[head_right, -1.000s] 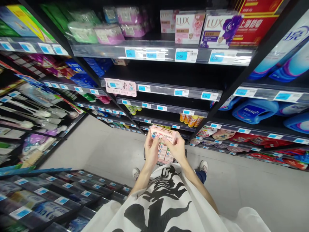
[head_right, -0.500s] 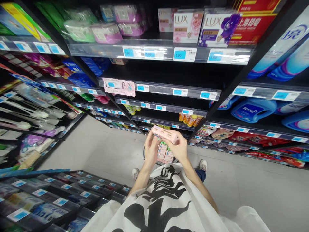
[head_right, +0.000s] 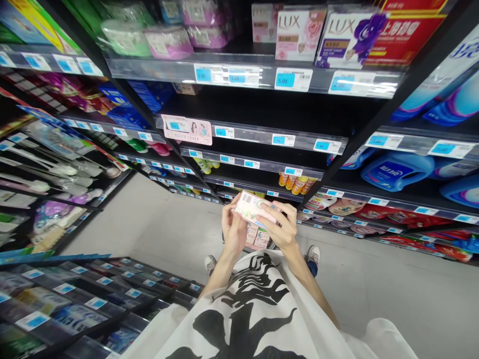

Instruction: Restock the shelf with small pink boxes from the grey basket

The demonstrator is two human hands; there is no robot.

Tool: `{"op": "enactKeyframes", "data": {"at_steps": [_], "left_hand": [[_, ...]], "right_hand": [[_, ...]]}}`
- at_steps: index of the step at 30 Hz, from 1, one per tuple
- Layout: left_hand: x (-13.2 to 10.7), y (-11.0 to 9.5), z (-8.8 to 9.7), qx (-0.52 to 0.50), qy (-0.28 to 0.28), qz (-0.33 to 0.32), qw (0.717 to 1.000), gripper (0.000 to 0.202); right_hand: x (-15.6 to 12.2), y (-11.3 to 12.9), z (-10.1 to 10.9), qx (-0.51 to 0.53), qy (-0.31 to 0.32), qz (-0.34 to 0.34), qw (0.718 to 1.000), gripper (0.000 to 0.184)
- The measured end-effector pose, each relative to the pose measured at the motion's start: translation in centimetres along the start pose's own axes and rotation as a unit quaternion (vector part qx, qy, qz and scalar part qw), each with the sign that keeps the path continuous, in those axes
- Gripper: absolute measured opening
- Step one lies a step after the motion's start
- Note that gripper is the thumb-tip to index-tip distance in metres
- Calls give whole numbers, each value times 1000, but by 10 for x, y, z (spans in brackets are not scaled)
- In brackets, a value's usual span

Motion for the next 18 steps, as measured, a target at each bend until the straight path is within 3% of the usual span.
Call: {"op": "enactKeyframes", "data": {"at_steps": [4,9,10,12,15,18], "left_hand": [[-2,1,2,24,-9,-3,1000,40],[2,-2,11,105,6,-53,993,33],[4,-4,13,135,9,-73,988,31],[8,-7,16,186,11,-89,978,31],[9,-9,19,217,17,-45,975,35],[6,-7,20,231,31,8,972,34]], "right_hand": [[-7,-2,-1,-20,35,-49,998,26],[-7,-6,-3,109,45,-224,968,12],[-6,-7,-4,145,43,-265,953,8],[-4,-9,-6,209,45,-355,910,23],[-10,-10,-14,263,42,-491,829,38],[-21,-9,-21,276,29,-576,769,42]]}}
Point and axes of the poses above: each hand's wrist, its own x-axis towards the middle knuckle, its own z-axis out of the back of the hand, y = z × x, the point moved 1 cm from there along x, towards the middle knuckle, and after that the axes turned 5 degrees about z, right-handed, at the moved point
